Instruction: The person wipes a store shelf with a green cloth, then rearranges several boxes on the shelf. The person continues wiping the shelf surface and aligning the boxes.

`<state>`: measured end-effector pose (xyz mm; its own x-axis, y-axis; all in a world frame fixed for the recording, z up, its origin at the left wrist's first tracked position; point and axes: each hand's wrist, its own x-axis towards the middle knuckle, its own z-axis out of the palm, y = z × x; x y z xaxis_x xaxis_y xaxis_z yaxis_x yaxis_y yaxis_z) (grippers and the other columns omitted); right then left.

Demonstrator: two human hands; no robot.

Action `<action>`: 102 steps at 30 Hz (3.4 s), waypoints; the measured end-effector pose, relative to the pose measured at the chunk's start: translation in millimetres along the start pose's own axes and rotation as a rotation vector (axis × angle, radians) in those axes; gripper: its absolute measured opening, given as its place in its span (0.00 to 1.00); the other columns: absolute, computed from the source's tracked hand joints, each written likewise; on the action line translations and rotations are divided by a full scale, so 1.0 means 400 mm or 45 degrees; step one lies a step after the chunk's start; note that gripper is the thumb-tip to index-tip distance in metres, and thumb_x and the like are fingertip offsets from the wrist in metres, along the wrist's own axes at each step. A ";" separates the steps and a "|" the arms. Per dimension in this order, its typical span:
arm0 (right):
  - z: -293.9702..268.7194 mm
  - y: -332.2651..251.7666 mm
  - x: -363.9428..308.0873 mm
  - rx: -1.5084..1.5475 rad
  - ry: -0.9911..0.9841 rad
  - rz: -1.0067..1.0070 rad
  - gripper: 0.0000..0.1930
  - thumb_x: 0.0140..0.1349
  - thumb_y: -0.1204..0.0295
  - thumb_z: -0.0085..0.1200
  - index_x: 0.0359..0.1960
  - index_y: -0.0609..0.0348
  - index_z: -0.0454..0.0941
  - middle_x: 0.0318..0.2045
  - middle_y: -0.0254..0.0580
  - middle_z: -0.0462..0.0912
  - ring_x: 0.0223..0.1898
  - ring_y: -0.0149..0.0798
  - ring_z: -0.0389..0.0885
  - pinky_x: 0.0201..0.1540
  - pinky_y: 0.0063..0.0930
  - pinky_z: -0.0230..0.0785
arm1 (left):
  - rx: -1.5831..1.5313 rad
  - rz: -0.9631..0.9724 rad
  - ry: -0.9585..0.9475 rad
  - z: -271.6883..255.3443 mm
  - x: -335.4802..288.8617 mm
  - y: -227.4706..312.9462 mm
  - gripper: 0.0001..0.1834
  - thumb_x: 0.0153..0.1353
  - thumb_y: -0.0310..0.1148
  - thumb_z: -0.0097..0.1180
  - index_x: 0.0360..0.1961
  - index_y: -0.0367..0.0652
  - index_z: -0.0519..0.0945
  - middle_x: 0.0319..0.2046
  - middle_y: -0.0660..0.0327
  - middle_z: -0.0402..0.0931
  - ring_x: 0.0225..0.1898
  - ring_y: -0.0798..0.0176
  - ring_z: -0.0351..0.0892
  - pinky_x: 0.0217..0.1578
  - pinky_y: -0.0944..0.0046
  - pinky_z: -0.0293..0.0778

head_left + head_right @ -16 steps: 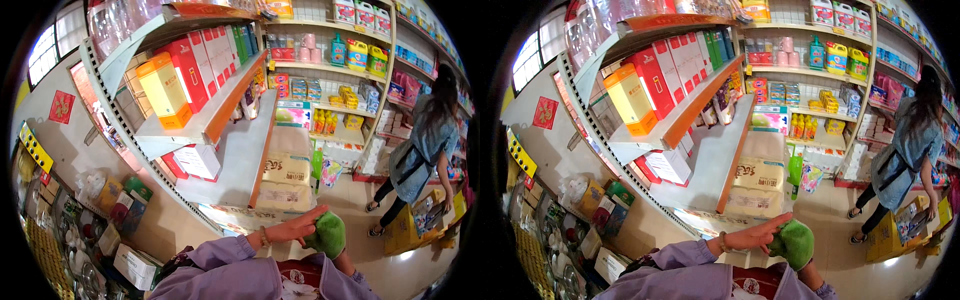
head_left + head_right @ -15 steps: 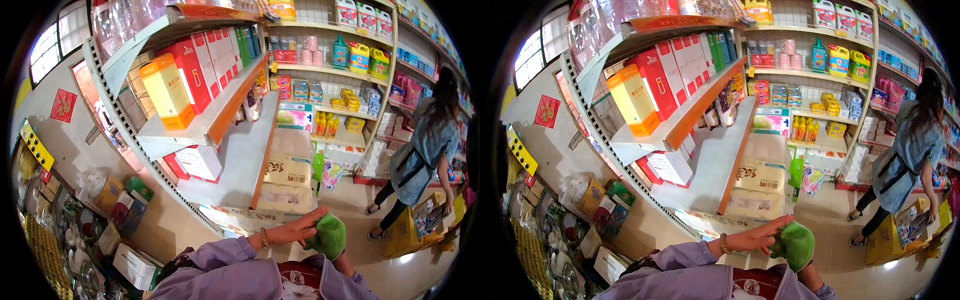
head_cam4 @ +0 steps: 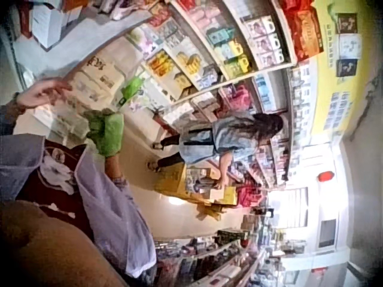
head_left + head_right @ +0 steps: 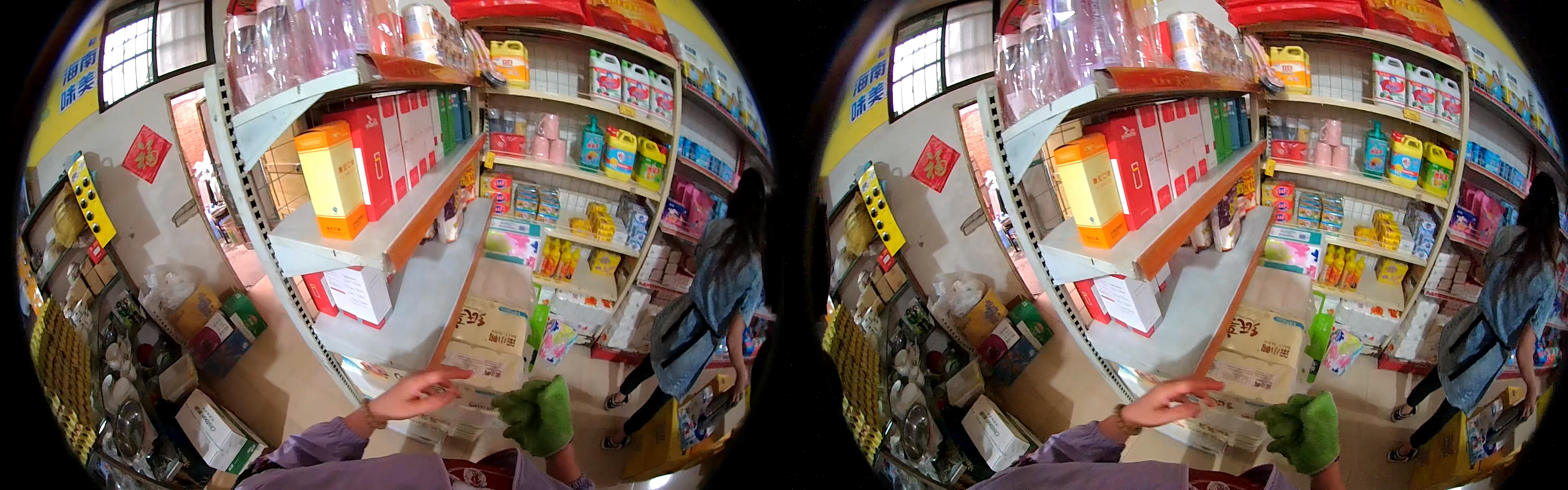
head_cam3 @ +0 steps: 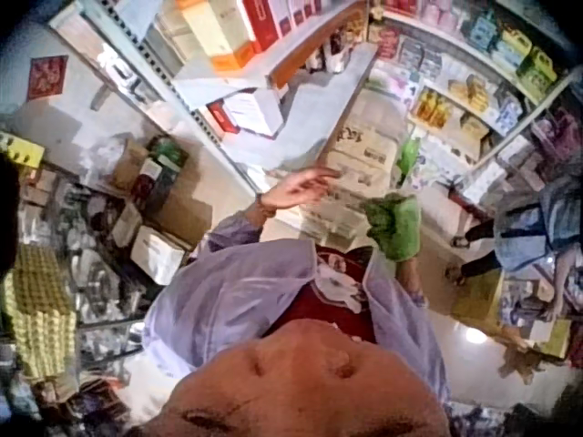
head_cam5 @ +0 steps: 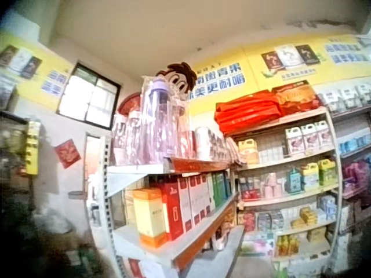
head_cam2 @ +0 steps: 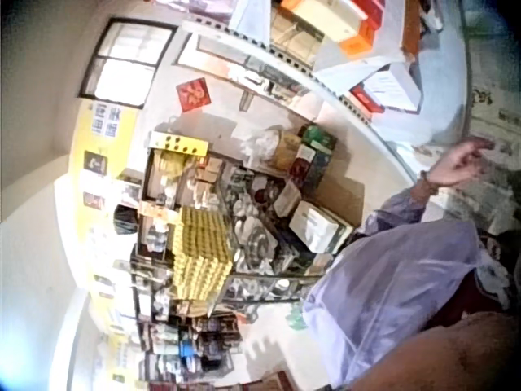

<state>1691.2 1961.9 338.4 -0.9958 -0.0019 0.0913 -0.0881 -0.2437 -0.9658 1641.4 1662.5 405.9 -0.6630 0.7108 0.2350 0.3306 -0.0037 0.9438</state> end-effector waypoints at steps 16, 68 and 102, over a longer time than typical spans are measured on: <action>0.233 -0.331 0.377 0.246 -0.384 -0.423 0.12 0.67 0.66 0.50 0.48 0.57 0.71 0.40 0.35 0.76 0.40 0.30 0.76 0.41 0.25 0.71 | 0.970 0.373 1.303 -0.392 -0.188 0.216 0.22 0.57 0.24 0.58 0.55 0.45 0.77 0.41 0.63 0.79 0.32 0.72 0.72 0.32 0.73 0.69; 0.732 -0.431 0.906 -1.881 -0.844 -0.892 0.39 0.42 0.39 0.60 0.39 0.69 0.81 0.40 0.60 0.81 0.43 0.51 0.81 0.47 0.37 0.72 | 1.272 0.129 1.388 -0.552 0.044 0.240 0.41 0.47 0.38 0.67 0.62 0.40 0.62 0.35 0.53 0.77 0.32 0.59 0.76 0.34 0.62 0.74; 0.960 -0.387 0.930 -1.902 -0.880 -0.851 0.35 0.46 0.45 0.64 0.46 0.65 0.79 0.47 0.56 0.79 0.49 0.51 0.78 0.53 0.39 0.70 | 1.613 0.154 1.627 -0.586 -0.041 0.231 0.31 0.53 0.21 0.58 0.59 0.45 0.66 0.40 0.54 0.67 0.37 0.53 0.75 0.40 0.57 0.73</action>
<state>1343.6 1626.6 615.1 -0.6285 -0.7463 0.2191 -0.7727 0.6313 -0.0663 1525.4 1485.5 543.6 -0.4497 -0.1792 0.8750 0.2639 0.9093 0.3218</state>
